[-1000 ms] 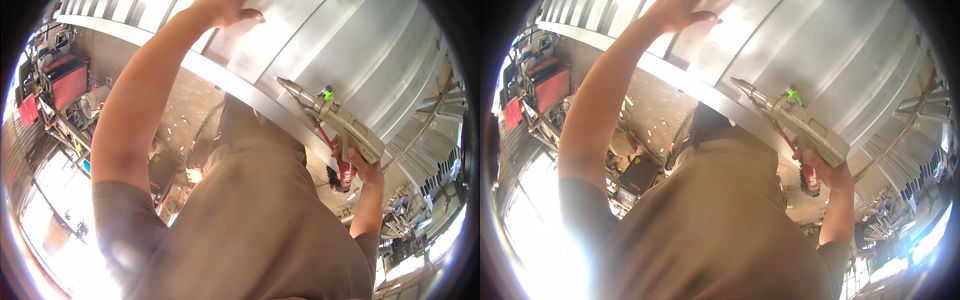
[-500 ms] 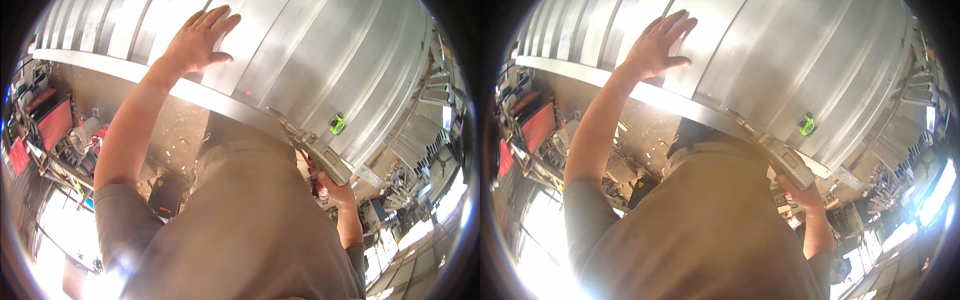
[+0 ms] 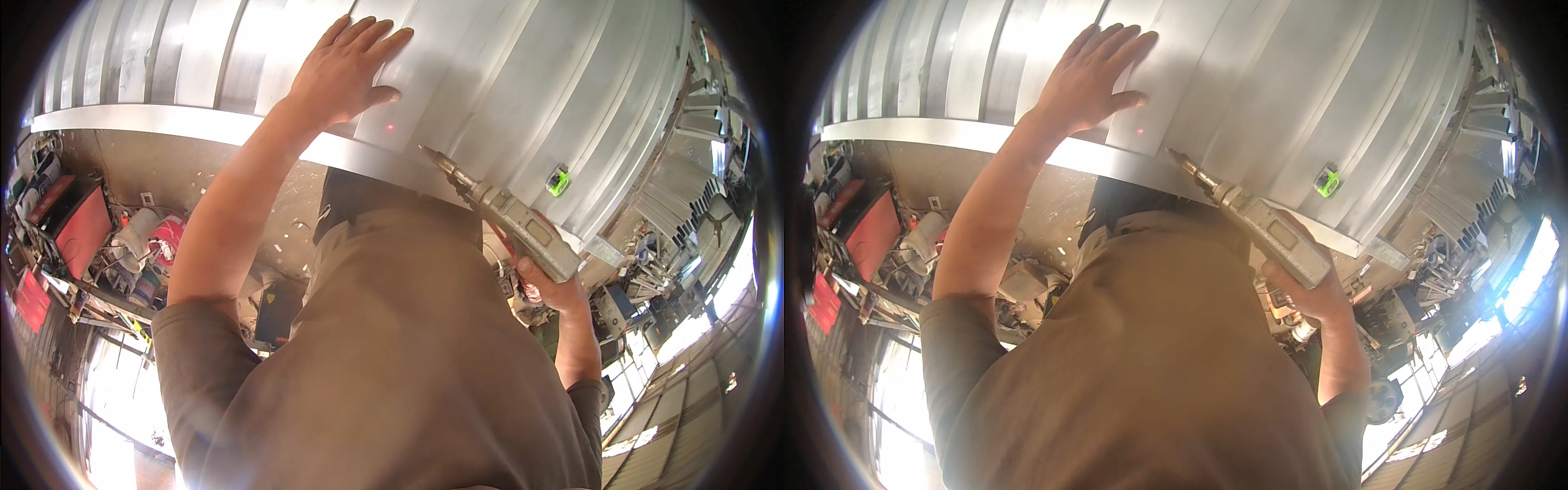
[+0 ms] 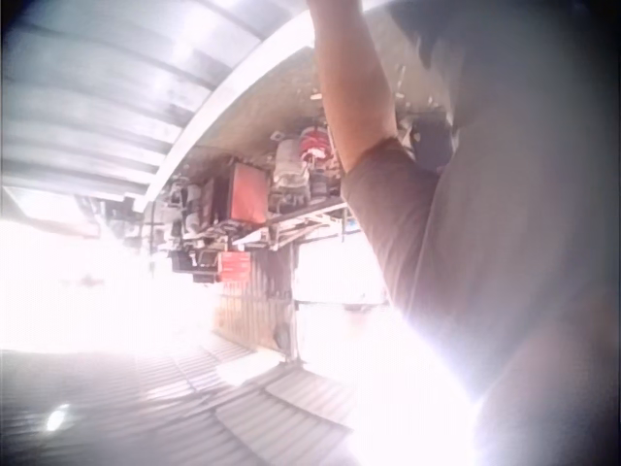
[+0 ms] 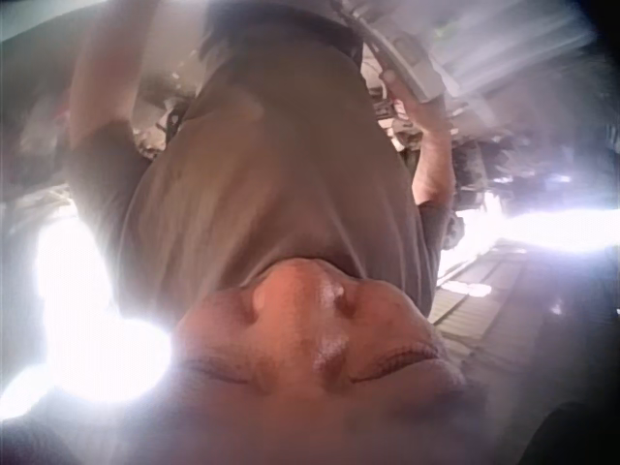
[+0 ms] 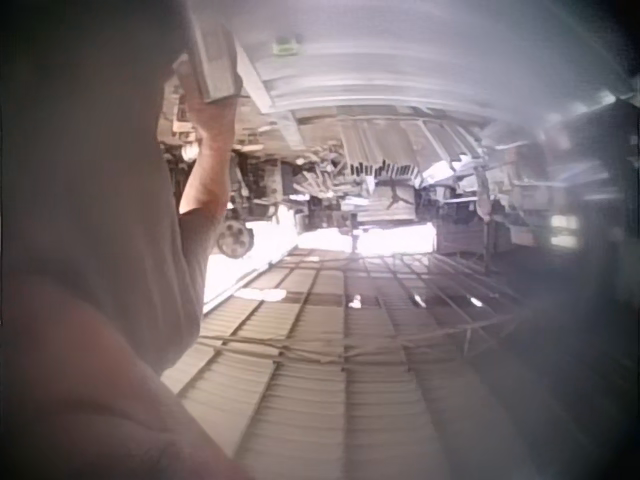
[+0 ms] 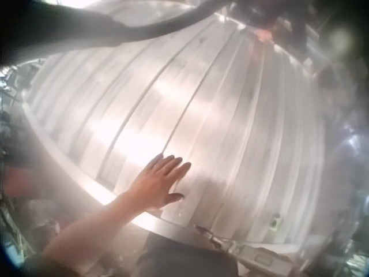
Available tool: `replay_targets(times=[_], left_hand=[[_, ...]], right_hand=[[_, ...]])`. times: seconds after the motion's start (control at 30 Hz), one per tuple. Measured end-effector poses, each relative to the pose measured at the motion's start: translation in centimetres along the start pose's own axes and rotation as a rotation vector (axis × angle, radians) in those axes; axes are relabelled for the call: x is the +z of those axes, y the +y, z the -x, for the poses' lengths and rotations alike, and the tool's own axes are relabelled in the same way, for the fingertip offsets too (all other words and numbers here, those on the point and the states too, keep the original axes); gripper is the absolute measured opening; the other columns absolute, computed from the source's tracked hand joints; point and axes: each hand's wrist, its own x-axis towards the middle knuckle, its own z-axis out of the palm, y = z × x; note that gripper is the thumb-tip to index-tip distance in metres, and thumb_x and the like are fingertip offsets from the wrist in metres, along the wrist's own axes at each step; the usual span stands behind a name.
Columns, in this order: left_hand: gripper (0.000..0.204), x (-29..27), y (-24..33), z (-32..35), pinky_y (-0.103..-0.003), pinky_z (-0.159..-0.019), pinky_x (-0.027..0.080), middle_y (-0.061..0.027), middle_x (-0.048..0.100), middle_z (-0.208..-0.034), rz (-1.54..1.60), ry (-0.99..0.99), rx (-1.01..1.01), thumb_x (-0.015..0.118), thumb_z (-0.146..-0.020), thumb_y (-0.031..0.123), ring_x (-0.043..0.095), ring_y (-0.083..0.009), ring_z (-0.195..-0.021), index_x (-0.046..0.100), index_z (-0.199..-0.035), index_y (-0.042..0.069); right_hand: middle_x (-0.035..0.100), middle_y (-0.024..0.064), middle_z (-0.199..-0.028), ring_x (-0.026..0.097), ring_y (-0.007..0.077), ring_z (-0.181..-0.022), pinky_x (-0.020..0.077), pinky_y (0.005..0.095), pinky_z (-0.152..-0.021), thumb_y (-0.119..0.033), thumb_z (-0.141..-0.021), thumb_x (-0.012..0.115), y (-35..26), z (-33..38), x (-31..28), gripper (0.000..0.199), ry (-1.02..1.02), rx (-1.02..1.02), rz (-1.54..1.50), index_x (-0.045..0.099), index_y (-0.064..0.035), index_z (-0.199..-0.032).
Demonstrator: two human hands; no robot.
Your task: The person measures a metal panel with a tape measure, then uses a rivet gun to attach a metal strip along the edge of the panel. The person repeatedly positions the strip and fires the rivet gun to secure it in place.
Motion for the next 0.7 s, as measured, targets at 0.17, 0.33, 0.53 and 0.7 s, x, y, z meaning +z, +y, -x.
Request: replay_targets(times=[0.17,0.33,0.53,0.7], left_hand=[[0.082,-0.3,0.4,-0.3,-0.048,-0.128,0.026,-0.0059,0.049,-0.157,0.015,0.007,0.017,0.078,-0.086,0.041,0.041,-0.0286,-0.148,0.041,-0.158,0.025],[0.079,-1.2,0.9,-0.8,-0.048,-0.126,0.029,-0.0061,0.051,-0.155,0.02,-0.049,-0.019,0.078,-0.087,0.037,0.044,-0.03,-0.146,0.043,-0.157,0.027],[0.106,-1.8,1.2,-1.8,-0.052,-0.127,0.024,-0.0186,0.032,-0.167,-0.15,-0.191,0.075,0.081,-0.082,0.051,0.028,-0.0352,-0.155,0.026,-0.165,0.017],[0.095,-1.2,2.7,-1.5,-0.049,-0.132,0.016,-0.0054,0.038,-0.166,-0.195,-0.146,-0.033,0.078,-0.077,0.053,0.031,-0.0254,-0.155,0.038,-0.161,0.031]], right_hand=[[0.07,0.0072,-0.111,0.064,0.014,-0.093,0.0534,0.0299,-0.083,-0.034,-0.099,0.075,-0.5,-0.9,-0.7,0.061,0.023,-0.05,-0.021,0.053,0.0002,-0.144],[0.072,0.0084,-0.115,0.068,0.0139,-0.093,0.0567,0.0325,-0.083,-0.033,-0.099,0.075,-1.0,-2.3,-1.8,0.058,-0.02,-0.008,-0.135,0.055,0.0003,-0.142],[0.07,0.0081,-0.128,0.061,0.0138,-0.118,0.0489,0.0316,-0.101,-0.03,-0.092,0.083,-2.7,-4.8,-4.2,0.075,-0.174,0.085,-0.181,0.048,0.0002,-0.152],[0.068,0.0085,-0.133,0.058,0.0155,-0.127,0.0446,0.0324,-0.109,-0.025,-0.093,0.081,-3.8,-7.4,-4.9,0.071,-0.298,-0.012,-0.178,0.049,0.001,-0.15]])
